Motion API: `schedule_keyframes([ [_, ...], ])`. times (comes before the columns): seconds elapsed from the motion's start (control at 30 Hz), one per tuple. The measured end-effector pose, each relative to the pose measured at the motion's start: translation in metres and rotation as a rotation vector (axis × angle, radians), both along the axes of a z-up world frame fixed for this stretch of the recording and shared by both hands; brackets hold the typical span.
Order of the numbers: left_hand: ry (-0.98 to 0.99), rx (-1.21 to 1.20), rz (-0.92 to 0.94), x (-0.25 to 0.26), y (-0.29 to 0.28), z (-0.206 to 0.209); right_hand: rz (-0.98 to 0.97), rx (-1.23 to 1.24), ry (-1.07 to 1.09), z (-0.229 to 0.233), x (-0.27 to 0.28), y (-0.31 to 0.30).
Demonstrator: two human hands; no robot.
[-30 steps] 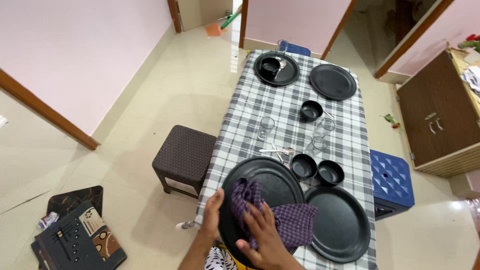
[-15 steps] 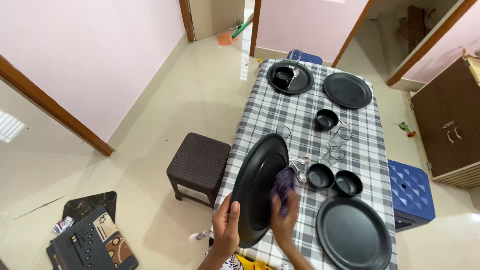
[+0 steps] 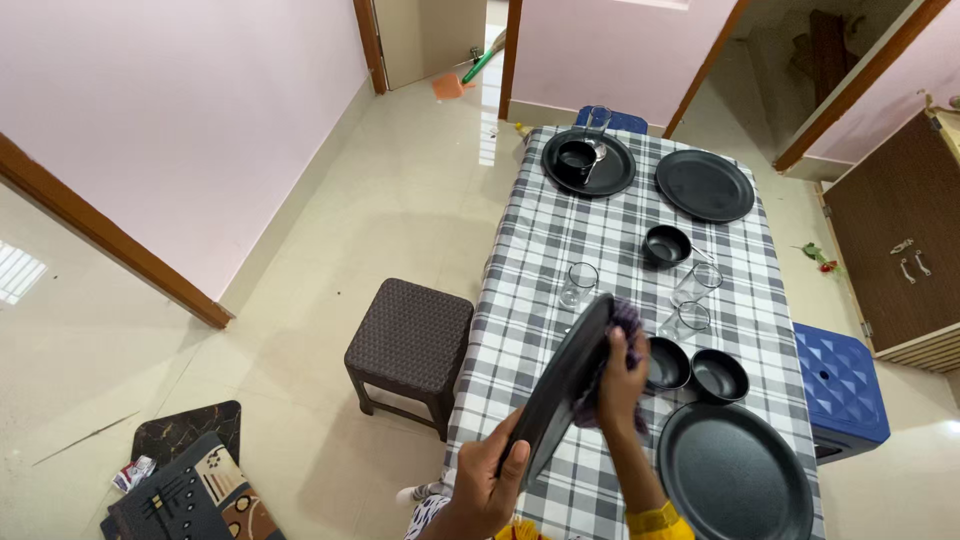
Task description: The person wipes plates, bowls, and glasses with a cloth and places them on a table.
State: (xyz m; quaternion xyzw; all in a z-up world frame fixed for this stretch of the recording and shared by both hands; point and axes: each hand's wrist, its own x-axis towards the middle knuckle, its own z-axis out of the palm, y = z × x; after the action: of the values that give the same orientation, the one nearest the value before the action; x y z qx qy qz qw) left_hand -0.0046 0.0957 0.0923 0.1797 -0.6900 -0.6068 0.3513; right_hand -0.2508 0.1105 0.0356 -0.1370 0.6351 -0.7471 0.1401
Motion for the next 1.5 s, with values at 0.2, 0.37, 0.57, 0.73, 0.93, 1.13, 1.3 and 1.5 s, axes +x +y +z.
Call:
schedule_keyframes([
  [0.2,0.055,-0.176,0.127,-0.027,-0.040,-0.012,-0.047,0.200,0.401,-0.064,0.132,0.013],
  [0.37,-0.063,-0.116,-0.061,-0.030,-0.043,-0.016,-0.132,0.018,0.821,-0.036,0.119,0.019],
  [0.57,-0.092,-0.119,-0.266,-0.006,-0.040,0.001,-0.351,0.142,0.620,-0.016,0.029,0.008],
  [0.73,0.059,-0.247,-0.221,-0.001,-0.061,0.007,-0.291,0.075,-0.050,-0.046,0.098,0.001],
  [0.93,-0.045,-0.067,-0.211,-0.018,-0.071,-0.006,-0.190,0.136,0.737,-0.014,0.186,0.015],
  [1.13,-0.254,0.042,-0.292,-0.003,-0.064,-0.028,-0.373,0.250,0.887,0.027,0.093,0.017],
  [1.3,-0.049,0.047,-0.299,-0.017,-0.075,-0.045,-0.360,0.410,0.876,0.023,0.130,0.010],
  [1.5,0.005,0.346,-0.165,-0.035,-0.086,-0.052,-0.103,0.340,1.073,0.028,0.172,0.016],
])
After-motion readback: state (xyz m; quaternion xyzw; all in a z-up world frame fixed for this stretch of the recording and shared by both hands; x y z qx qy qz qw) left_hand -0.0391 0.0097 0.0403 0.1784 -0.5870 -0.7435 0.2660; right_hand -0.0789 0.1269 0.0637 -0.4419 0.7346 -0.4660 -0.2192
